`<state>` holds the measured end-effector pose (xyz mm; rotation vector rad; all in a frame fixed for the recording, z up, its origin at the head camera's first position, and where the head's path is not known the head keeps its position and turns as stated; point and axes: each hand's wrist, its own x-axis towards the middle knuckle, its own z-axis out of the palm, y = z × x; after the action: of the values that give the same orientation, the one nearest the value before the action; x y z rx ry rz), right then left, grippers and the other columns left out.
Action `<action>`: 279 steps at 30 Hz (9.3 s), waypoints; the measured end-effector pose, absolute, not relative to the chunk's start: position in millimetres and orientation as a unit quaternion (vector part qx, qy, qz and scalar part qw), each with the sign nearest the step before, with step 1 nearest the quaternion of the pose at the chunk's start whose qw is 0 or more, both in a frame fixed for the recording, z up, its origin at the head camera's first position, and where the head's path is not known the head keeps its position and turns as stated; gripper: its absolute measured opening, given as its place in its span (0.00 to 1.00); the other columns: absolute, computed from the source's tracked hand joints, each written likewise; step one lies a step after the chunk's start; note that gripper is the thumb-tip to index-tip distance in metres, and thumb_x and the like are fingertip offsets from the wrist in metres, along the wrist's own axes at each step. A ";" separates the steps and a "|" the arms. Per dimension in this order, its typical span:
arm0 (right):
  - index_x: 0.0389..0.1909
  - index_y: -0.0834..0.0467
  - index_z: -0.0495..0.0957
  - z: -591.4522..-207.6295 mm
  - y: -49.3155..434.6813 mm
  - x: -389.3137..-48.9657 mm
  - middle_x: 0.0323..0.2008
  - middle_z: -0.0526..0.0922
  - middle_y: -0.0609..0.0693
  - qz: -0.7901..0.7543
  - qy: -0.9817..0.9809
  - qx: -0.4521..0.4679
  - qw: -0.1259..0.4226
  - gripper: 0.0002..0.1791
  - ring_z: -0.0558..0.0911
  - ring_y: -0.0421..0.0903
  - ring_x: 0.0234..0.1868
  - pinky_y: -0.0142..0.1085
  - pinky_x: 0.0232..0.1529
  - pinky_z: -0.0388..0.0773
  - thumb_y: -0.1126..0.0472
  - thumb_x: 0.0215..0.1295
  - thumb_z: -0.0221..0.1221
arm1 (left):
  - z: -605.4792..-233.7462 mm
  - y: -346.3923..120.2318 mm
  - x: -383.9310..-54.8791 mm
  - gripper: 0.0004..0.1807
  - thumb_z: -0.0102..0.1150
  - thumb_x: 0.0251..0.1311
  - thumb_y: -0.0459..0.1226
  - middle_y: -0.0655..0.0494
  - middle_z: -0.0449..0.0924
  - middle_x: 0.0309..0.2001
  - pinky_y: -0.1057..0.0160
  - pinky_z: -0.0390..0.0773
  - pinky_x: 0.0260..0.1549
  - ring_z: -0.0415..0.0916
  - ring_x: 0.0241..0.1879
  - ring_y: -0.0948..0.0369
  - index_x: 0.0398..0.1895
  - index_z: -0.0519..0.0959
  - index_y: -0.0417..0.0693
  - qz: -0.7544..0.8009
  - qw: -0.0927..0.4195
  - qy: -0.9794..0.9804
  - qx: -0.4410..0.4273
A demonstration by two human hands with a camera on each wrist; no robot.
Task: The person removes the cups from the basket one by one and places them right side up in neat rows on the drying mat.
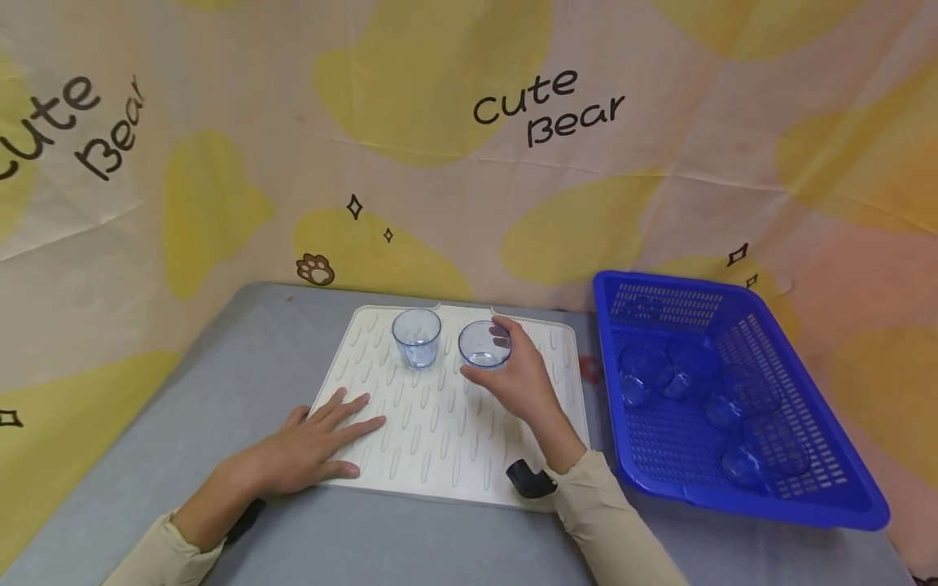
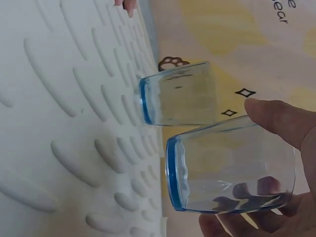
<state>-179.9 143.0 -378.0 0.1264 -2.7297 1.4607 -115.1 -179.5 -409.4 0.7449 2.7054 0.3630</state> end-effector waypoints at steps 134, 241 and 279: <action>0.74 0.74 0.45 -361.5 405.4 -88.7 0.65 0.58 0.84 0.229 -0.972 -0.036 -0.027 0.57 0.64 0.83 0.58 0.71 0.49 0.67 0.46 0.61 0.68 | -409.5 -181.0 -116.1 0.37 0.57 0.63 0.58 0.50 0.50 0.80 0.23 0.50 0.62 0.42 0.79 0.39 0.76 0.61 0.70 0.132 0.148 0.942 0.271; 0.76 0.45 0.55 -331.8 216.8 -88.4 0.68 0.69 0.58 0.412 -0.910 0.028 0.019 0.52 0.74 0.61 0.64 0.58 0.59 0.73 0.44 0.54 0.73 | -412.0 -181.6 -116.3 0.37 0.59 0.63 0.56 0.50 0.49 0.80 0.22 0.48 0.62 0.41 0.79 0.39 0.76 0.61 0.69 0.142 0.151 0.941 0.267; 0.75 0.55 0.54 -398.8 179.1 -194.2 0.72 0.65 0.64 0.466 -0.878 -0.103 0.045 0.49 0.68 0.63 0.71 0.55 0.70 0.63 0.51 0.57 0.71 | -410.3 -178.4 -116.3 0.38 0.58 0.62 0.57 0.50 0.50 0.80 0.21 0.49 0.61 0.42 0.78 0.38 0.75 0.61 0.69 0.142 0.143 0.941 0.271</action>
<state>-194.2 179.1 -398.8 -0.3143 -2.6808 1.4232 -116.3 -178.4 -410.3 0.7829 2.7139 0.4092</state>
